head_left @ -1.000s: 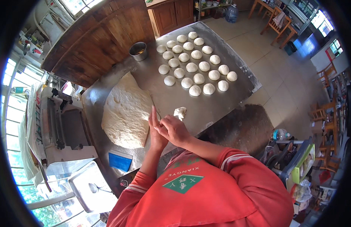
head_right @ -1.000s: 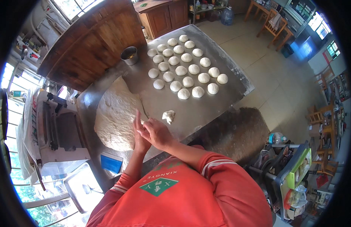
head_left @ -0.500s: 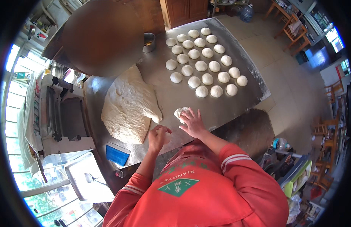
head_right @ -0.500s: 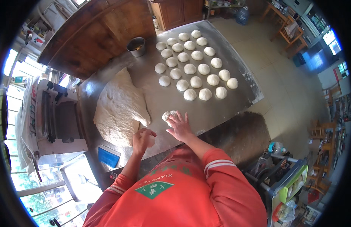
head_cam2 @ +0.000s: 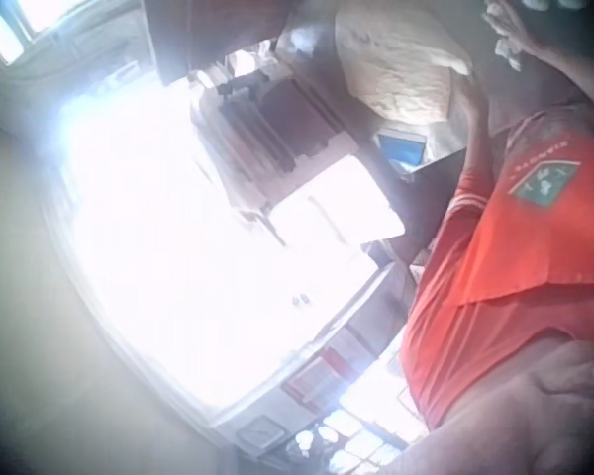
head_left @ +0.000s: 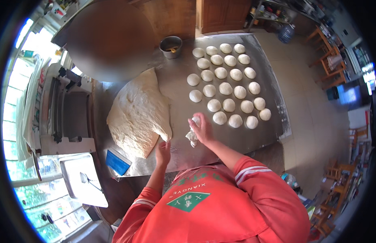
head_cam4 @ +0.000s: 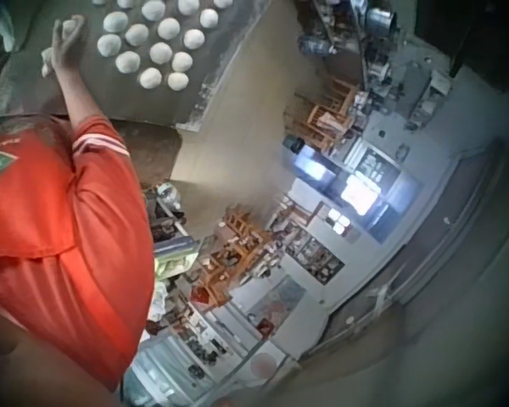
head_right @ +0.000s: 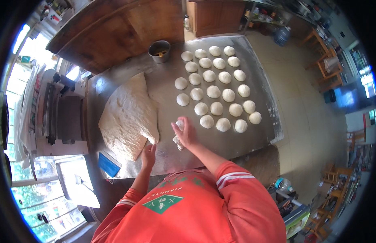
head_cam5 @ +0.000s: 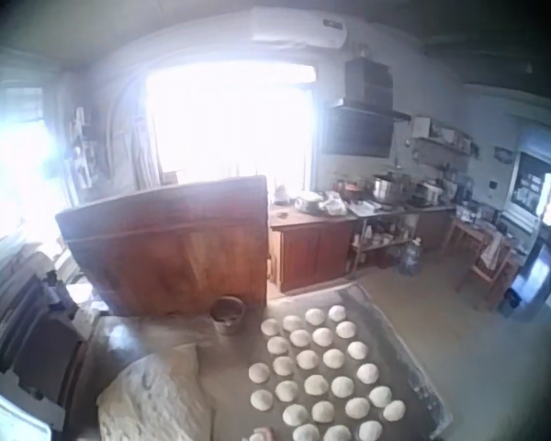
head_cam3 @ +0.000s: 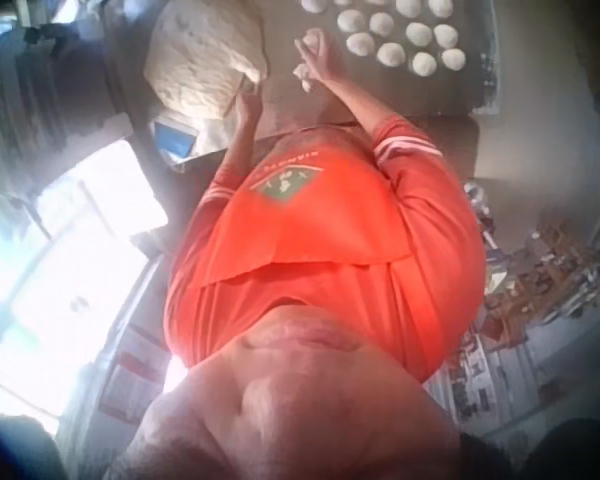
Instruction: The person portions a large mass of dough into smaller pieces and rolls them into uniform balls on a metal countertop. They arrange the finished dough balls in neat rows. The person briefly uses a brush to apply liquid to the dough mass and later moves to a table with other items.
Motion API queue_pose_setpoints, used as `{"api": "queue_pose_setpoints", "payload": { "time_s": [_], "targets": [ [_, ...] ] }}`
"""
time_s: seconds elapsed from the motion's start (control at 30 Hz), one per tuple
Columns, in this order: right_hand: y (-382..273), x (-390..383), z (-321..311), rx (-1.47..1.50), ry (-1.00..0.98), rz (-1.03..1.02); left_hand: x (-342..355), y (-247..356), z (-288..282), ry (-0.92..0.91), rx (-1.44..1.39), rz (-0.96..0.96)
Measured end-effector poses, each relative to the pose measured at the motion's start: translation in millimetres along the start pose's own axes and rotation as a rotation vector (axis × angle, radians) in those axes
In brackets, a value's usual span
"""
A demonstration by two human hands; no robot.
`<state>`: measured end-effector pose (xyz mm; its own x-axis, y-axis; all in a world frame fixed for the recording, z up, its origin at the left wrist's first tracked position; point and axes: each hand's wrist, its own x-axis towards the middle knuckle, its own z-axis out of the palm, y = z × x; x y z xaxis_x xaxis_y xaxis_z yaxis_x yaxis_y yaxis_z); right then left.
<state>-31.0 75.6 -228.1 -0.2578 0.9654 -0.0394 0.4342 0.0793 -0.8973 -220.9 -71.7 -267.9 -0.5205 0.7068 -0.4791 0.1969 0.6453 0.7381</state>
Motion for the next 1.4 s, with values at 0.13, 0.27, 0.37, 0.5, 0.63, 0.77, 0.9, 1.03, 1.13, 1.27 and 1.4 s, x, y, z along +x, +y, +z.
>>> {"api": "queue_pose_setpoints", "payload": {
  "time_s": [0.13, 0.27, 0.37, 0.5, 0.63, 0.77, 0.9, 1.03, 1.13, 1.27, 1.4],
  "targets": [
    [71, 51, 1, -0.751, -0.170, -0.613, 47, -15, 15, 0.160, 0.410, -0.108],
    [30, 68, 22, -0.470, -0.226, -0.460, 83, 17, 68, 0.642, 0.648, -0.153],
    [11, 77, 59, -0.249, -0.462, 0.085, 106, 46, 65, 0.551, 0.393, -0.149],
    [2, 84, 104, 0.277, -0.962, 0.584, 88, 49, 25, 0.036, 0.188, 0.035],
    [6, 60, 148, 0.320, -0.983, 0.639, 15, 26, 36, 0.272, 0.415, 0.543],
    [40, 39, 143, 0.205, -0.746, 0.696, -35, 20, 6, 0.128, -0.044, 0.241],
    [28, 7, 126, 0.213, -0.865, 0.654, -2, 24, -25, -0.065, -0.582, -0.364],
    [-40, -46, 103, 0.160, -0.953, 0.303, 52, -11, -14, -0.142, 0.109, -0.120],
    [-77, -74, 57, 0.243, -1.043, 0.387, 52, -18, -16, 0.133, 0.479, 0.174],
    [-62, -104, 51, 0.822, -0.464, 0.447, 48, -31, -17, -0.093, 0.283, 0.211],
    [-54, -110, 28, 1.138, -0.131, 0.459, -21, 17, 20, -0.425, -0.584, 0.138]
  ]
}}
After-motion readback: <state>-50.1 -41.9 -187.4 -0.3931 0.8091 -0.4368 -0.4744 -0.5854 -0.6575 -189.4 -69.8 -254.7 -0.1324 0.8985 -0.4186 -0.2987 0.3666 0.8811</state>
